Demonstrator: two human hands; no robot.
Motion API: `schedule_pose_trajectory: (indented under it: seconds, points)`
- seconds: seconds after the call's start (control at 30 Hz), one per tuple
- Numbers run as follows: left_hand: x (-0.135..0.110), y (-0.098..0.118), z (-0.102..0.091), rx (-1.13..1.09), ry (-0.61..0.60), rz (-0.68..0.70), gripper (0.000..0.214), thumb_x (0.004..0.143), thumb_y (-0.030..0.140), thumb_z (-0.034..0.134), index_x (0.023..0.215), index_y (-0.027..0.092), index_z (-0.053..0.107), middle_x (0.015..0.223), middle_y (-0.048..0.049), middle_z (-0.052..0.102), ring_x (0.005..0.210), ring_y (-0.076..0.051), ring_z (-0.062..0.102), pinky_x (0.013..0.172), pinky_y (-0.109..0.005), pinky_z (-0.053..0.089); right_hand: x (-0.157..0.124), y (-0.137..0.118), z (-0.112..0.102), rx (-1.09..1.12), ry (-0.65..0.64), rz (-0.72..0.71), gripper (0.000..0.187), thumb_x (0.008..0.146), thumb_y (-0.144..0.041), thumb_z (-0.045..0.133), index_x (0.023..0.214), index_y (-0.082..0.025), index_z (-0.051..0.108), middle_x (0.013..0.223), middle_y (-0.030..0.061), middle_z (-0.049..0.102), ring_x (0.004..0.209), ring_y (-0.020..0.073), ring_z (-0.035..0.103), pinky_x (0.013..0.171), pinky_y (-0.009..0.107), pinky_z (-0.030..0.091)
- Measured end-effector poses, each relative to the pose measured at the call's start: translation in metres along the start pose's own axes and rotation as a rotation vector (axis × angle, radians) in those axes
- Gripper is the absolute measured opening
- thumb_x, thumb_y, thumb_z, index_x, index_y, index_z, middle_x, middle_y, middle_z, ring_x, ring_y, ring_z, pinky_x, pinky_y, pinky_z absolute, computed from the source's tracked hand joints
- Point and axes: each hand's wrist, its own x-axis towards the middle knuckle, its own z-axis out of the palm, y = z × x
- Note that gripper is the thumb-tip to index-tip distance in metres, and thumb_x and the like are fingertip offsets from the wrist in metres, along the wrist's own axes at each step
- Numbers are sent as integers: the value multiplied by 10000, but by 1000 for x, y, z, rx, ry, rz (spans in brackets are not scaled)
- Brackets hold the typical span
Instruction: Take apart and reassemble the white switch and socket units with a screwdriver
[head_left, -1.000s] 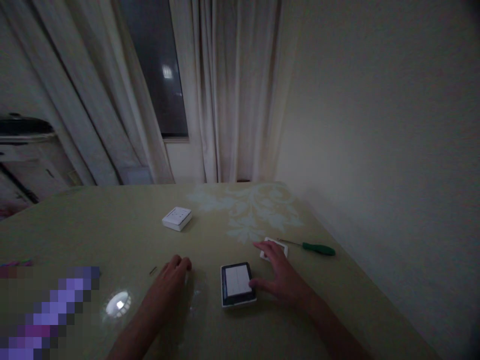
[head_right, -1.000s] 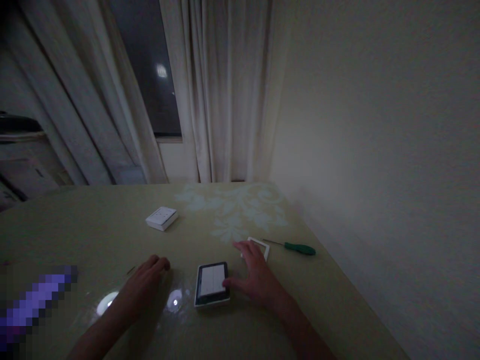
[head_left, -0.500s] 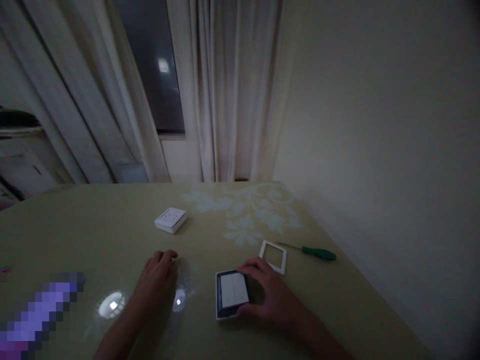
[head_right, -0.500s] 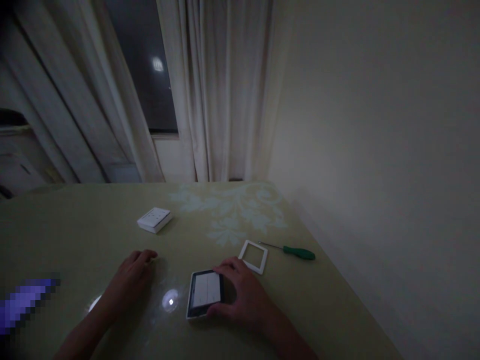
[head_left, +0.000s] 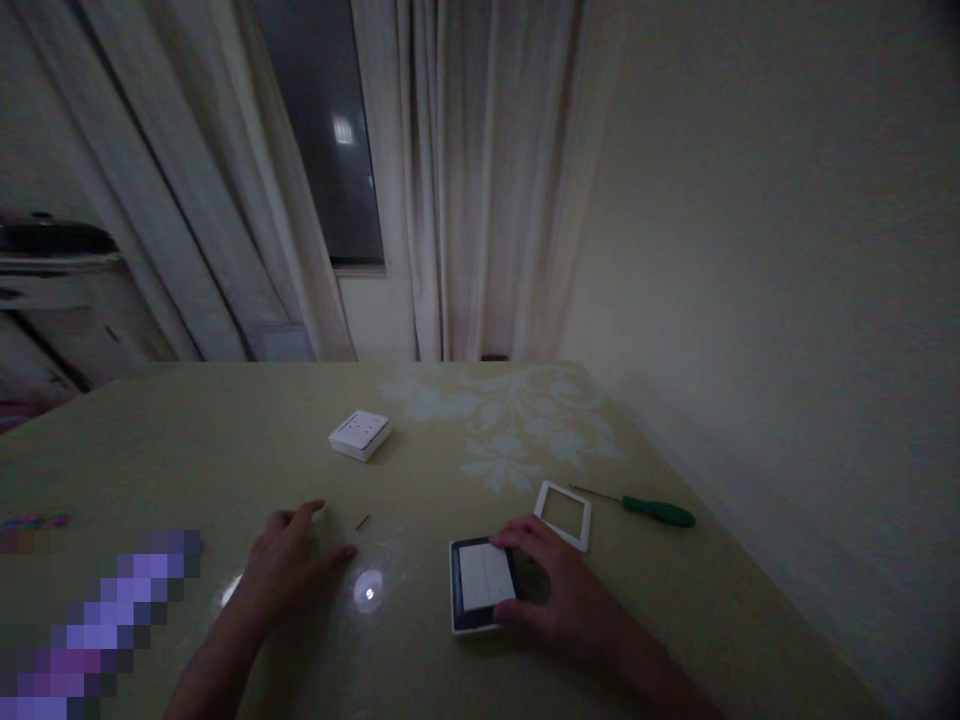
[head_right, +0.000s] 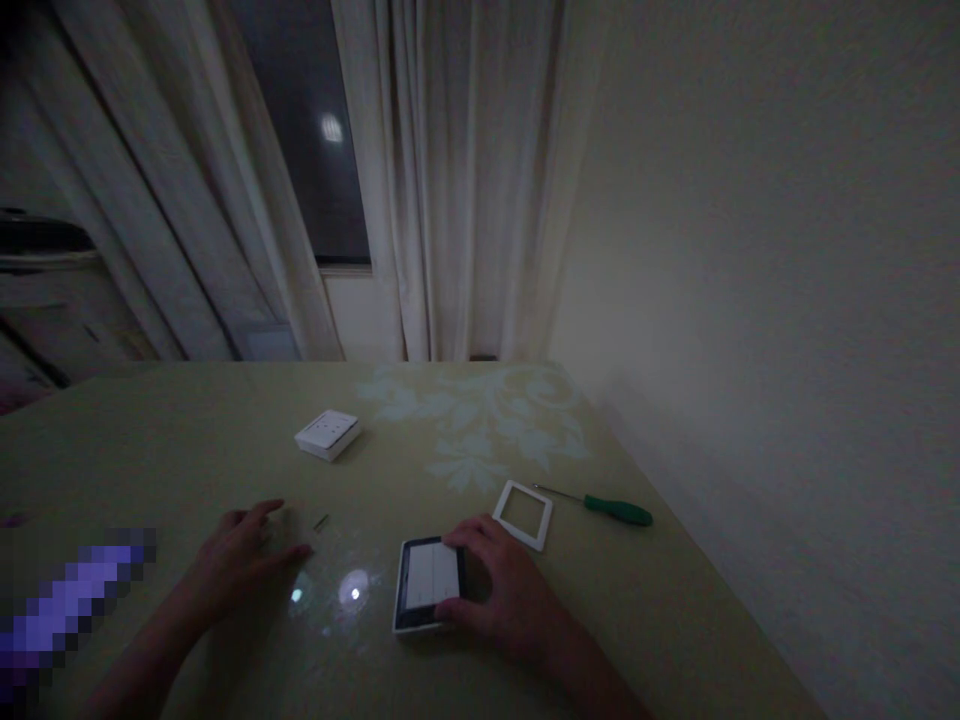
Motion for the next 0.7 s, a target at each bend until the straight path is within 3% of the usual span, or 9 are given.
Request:
schedule_pose_trajectory:
  seconds: [0.17, 0.5, 0.7]
  points:
    - [5, 13, 9, -170, -11, 24, 761, 763, 601, 628, 1338, 104, 667, 1249, -205, 714, 1089, -351, 781, 942, -435, 640, 0, 2, 1, -10, 7, 30, 661, 743, -402, 952, 1353, -273, 734, 1430, 112, 654, 1345, 342, 626, 1176, 483, 463]
    - [-1, 57, 20, -255, 91, 132, 416, 949, 392, 471, 1160, 161, 745, 1128, -146, 737, 979, -288, 780, 925, -417, 620, 2, -1, 0, -15, 14, 33, 633, 742, -394, 959, 1318, -265, 734, 1374, 98, 674, 1284, 327, 652, 1117, 456, 500]
    - [-6, 68, 18, -286, 125, 172, 384, 967, 322, 449, 1152, 184, 755, 1172, -135, 762, 1021, -289, 784, 958, -429, 615, 0, -2, 2, -45, 21, 38, 686, 719, -375, 972, 1344, -259, 712, 1351, 94, 664, 1256, 319, 653, 1095, 439, 515]
